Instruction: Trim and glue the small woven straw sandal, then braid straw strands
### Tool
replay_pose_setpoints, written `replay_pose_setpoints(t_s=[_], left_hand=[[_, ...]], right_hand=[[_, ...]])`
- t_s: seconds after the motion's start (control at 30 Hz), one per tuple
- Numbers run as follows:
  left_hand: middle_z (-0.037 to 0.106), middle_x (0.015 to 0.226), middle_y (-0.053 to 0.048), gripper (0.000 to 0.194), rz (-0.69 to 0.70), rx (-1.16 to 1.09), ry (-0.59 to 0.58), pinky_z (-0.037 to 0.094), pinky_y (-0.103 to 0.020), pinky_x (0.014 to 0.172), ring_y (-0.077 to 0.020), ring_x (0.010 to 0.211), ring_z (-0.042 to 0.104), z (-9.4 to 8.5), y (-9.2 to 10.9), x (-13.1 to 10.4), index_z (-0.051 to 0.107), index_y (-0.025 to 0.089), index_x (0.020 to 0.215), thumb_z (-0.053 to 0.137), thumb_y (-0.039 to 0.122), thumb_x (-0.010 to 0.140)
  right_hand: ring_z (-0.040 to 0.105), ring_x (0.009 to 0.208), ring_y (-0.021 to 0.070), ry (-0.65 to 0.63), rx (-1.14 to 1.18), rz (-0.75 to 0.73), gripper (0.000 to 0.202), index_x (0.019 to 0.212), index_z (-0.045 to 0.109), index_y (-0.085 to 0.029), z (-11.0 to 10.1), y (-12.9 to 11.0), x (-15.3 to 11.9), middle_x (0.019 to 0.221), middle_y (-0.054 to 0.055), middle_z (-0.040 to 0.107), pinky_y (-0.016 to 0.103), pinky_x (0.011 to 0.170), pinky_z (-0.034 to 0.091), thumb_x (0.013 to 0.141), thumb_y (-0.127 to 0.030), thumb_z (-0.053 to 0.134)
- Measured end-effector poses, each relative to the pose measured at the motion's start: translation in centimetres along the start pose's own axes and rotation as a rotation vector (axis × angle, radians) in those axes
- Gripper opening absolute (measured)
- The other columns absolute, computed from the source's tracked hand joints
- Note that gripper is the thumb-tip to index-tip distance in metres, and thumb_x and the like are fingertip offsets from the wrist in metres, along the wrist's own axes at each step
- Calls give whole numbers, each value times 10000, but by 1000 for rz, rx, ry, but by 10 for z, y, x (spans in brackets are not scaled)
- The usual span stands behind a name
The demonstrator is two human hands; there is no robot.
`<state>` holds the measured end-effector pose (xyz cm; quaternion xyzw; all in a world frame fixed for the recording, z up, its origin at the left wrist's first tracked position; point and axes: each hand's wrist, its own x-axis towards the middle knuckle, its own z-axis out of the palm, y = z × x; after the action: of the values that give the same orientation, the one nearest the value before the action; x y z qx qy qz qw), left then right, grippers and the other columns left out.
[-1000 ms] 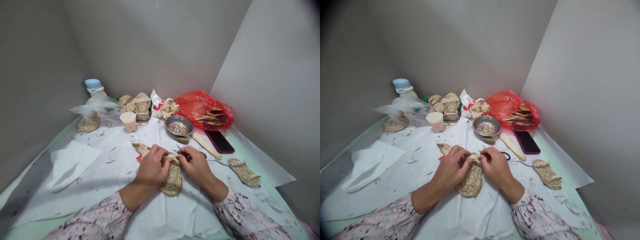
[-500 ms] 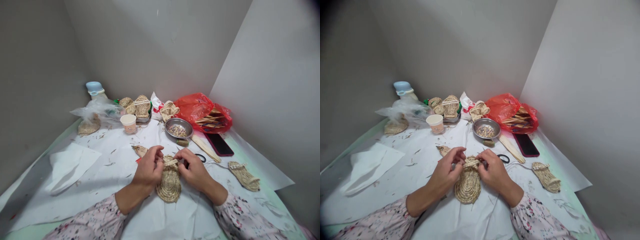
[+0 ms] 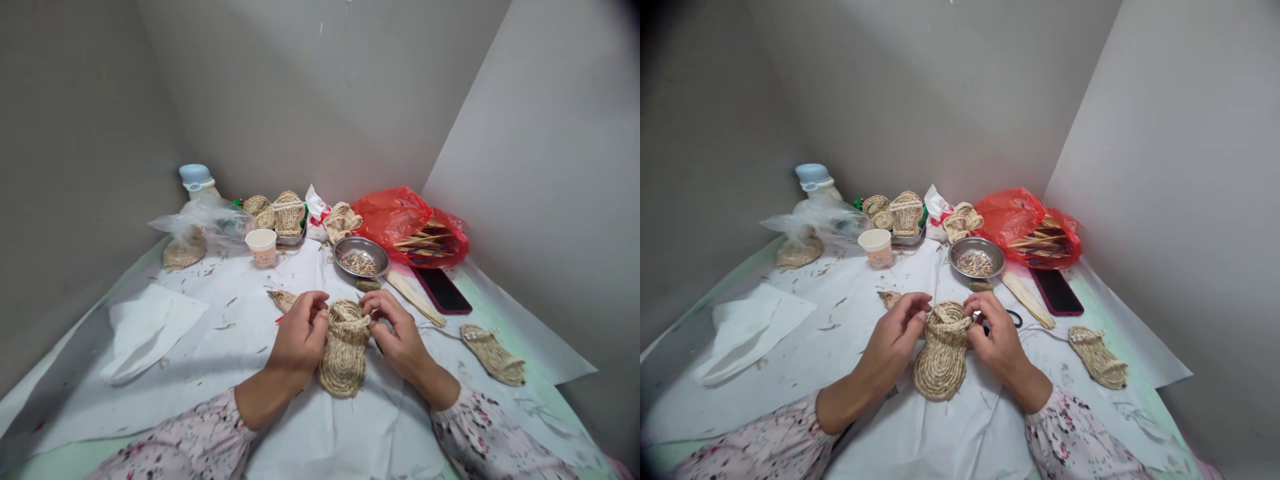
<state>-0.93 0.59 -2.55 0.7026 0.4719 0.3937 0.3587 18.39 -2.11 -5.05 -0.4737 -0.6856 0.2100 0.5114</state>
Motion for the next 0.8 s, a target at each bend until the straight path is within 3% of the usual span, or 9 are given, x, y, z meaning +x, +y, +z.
replay_pose_setpoints(t_s=[0.23, 0.33, 0.43, 0.6, 0.8], left_hand=[[615, 1048, -116, 416, 13, -31, -37, 505, -354, 809, -208, 927, 596, 4, 1, -3, 537, 128, 1134, 496, 115, 720], [596, 1109, -138, 455, -48, -91, -60, 501, -367, 824, -231, 975, 587, 8, 4, -3, 523, 128, 1145, 561, 124, 691], [615, 1070, -120, 431, -175, -299, -103, 503, -364, 808, -224, 932, 605, 9, 6, -2, 512, 139, 1132, 595, 162, 710], [631, 1039, -87, 489, -323, -757, -74, 483, -357, 873, -225, 980, 615, 8, 6, 1, 498, 159, 1131, 703, 231, 694], [638, 1036, -83, 538, -410, -930, -49, 473, -351, 872, -232, 993, 618, 10, 2, 3, 515, 161, 1124, 762, 211, 649]], right_hand=[[549, 922, 205, 53, 32, 11, 211, 811, 559, -206, 1, 1, 0, 994, 58, 570, 324, 745, 421, 715, -50, 454], [550, 941, 212, 55, 47, 10, 208, 809, 567, -209, 1, 2, 0, 997, 61, 575, 332, 757, 426, 722, -49, 467], [551, 971, 219, 84, 74, -17, 207, 861, 584, -214, 1, 2, -2, 1049, 70, 574, 334, 759, 440, 746, -64, 501], [552, 1005, 221, 258, 217, -3, 210, 1045, 570, -233, 2, 2, -6, 1075, 71, 563, 345, 780, 463, 865, -161, 490], [564, 861, 186, 270, 203, 26, 127, 1033, 554, -237, 4, 2, -9, 951, 40, 575, 311, 709, 472, 916, -229, 504]])
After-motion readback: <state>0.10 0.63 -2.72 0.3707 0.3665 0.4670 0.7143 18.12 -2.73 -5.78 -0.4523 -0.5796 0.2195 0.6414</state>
